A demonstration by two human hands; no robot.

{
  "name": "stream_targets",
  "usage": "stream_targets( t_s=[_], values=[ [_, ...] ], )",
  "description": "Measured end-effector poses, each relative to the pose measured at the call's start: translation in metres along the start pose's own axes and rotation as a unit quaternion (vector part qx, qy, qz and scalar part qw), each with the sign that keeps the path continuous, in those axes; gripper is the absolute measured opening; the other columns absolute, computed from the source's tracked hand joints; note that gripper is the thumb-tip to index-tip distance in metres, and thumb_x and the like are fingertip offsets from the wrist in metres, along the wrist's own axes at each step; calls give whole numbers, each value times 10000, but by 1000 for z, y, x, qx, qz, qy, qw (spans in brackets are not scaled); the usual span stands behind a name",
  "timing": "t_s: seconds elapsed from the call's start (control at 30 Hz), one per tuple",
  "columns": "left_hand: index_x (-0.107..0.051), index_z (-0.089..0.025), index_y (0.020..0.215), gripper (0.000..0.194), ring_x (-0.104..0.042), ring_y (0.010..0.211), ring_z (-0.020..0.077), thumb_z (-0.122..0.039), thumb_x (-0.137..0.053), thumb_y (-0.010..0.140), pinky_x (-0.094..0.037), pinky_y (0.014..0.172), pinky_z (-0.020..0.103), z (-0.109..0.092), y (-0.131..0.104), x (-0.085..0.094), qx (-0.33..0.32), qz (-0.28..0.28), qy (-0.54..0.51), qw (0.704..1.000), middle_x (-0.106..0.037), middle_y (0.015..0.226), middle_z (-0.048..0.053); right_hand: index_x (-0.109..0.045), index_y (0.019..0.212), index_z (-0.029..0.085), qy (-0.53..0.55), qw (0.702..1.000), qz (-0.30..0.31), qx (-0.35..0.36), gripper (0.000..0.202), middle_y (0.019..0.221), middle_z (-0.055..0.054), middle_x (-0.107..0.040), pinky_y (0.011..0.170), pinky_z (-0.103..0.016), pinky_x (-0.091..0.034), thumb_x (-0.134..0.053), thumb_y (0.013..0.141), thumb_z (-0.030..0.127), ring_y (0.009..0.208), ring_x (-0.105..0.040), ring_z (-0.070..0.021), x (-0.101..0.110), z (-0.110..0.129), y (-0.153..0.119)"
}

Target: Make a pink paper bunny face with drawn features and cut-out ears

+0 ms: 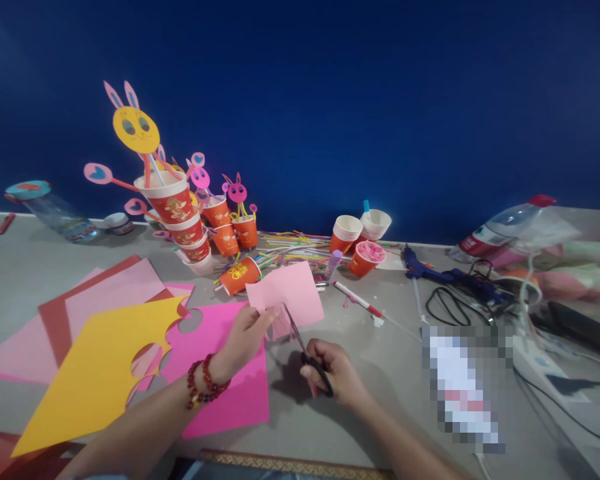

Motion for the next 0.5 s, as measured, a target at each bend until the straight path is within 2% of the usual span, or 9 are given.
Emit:
stream_targets(
  t_s=[0.2,0.5],
  values=[
    [-654,-158,693,345,-569,709,172,-447,-582,865,-485,670,261,6,1,2,-17,14,9,1000,-638,706,30,-372,651,241,1,1000,1,-1,649,447,95,-426,383,-191,-310,-733,629,780,381,-472,-92,0,-1,0],
    [-605,-168,668,321,-501,619,147,-440,-594,838,-434,594,249,2,2,3,-16,4,29,999,-580,633,6,-343,627,243,-5,1000,-8,-3,661,423,96,-431,375,-185,-269,-757,618,758,367,-459,-85,1,0,1]
  ],
)
Point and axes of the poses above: each hand's wrist, its own y-axis towards the middle knuckle, its own x-axis out of the back of the hand, z = x × y, the point moved 1 cm from there along y, towards the middle knuckle
